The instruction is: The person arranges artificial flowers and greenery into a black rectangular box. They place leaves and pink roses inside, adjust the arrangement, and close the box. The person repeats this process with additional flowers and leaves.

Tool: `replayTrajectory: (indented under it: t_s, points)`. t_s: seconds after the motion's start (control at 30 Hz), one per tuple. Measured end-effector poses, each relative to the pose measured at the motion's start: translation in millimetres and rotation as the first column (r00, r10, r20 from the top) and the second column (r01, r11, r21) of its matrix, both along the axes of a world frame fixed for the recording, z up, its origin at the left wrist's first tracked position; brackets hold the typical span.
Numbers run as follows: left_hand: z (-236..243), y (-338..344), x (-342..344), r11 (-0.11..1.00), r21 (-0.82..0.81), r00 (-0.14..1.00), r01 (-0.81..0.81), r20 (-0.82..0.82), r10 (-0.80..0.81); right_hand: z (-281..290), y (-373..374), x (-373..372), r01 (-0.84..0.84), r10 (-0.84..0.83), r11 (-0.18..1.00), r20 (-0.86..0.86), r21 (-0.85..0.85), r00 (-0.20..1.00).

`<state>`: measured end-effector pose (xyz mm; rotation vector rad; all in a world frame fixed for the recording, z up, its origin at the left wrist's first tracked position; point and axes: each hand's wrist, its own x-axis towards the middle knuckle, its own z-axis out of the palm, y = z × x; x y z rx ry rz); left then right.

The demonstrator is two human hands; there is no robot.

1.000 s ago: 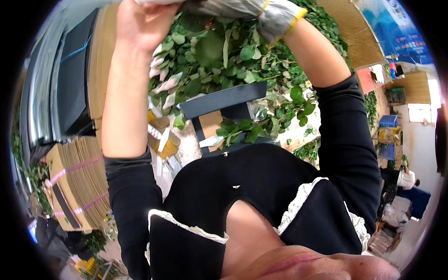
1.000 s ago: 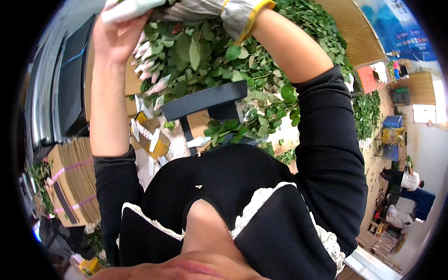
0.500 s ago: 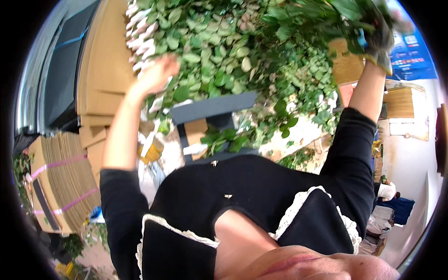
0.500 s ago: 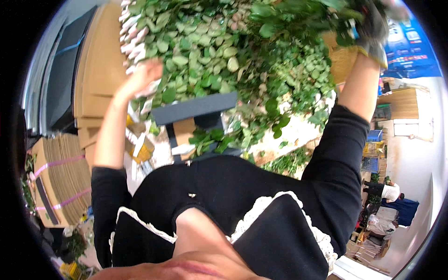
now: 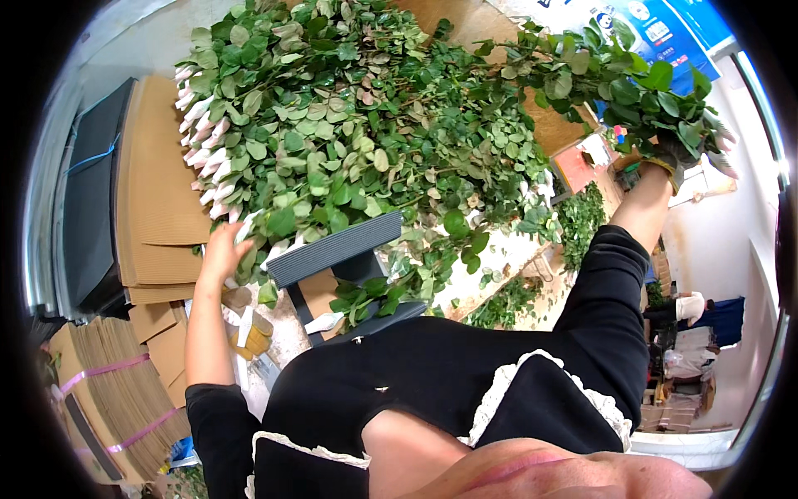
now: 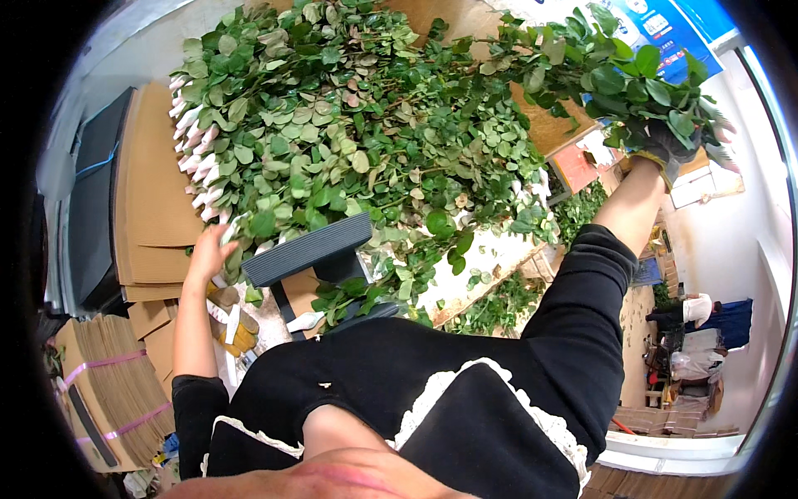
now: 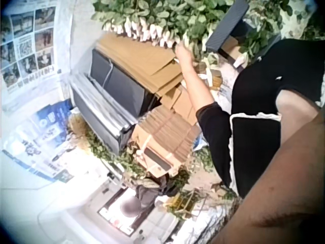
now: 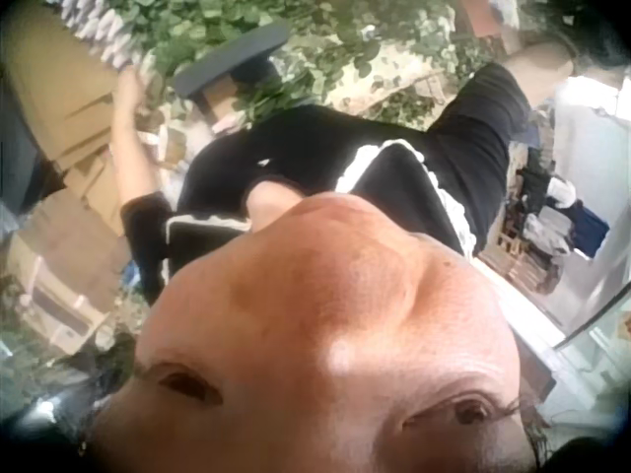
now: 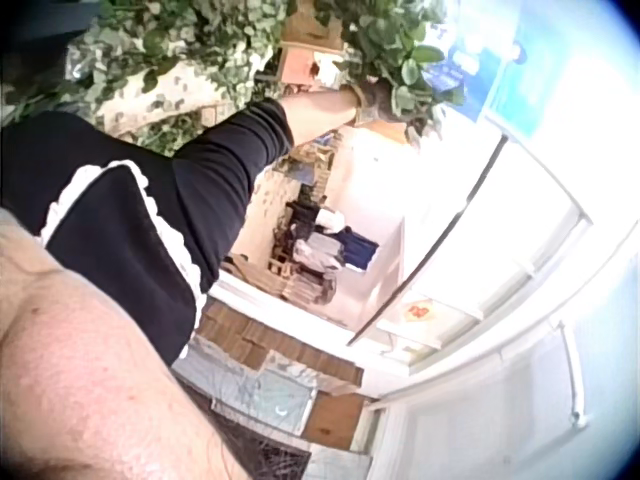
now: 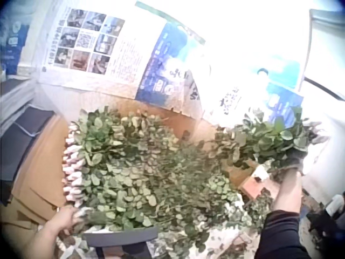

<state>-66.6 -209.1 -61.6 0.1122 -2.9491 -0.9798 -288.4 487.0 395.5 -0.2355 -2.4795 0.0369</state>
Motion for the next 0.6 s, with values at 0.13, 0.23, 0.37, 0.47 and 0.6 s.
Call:
replayTrajectory:
  t_s: [0.13, 0.23, 0.37, 0.47, 0.6]
  points:
    - [27, 27, -46, 0.998, 0.053, 0.959, 0.021, -0.284, -0.005, 7, -26, 3, -0.163, 0.163, 0.987, -0.135, 0.013, 0.977]
    - [23, 23, -70, 0.983, -0.083, 0.984, 0.163, -0.064, -0.169, 1, -105, 19, -0.450, 0.437, 0.893, -0.229, -0.001, 0.870]
    - [71, 4, -30, 0.991, 0.008, 0.945, -0.130, -0.300, 0.127, -32, -238, 85, -0.835, 0.794, 0.544, -0.274, -0.080, 0.543]
    - [163, 26, 42, 0.881, 0.462, 0.828, -0.098, -0.453, 0.329, -80, -330, 149, -0.965, 0.947, 0.208, -0.212, -0.162, 0.240]
    - [234, 70, 169, 0.751, 0.587, 0.539, 0.303, -0.755, 0.373, -169, -442, 215, -0.935, 0.962, -0.248, -0.178, -0.255, -0.207]
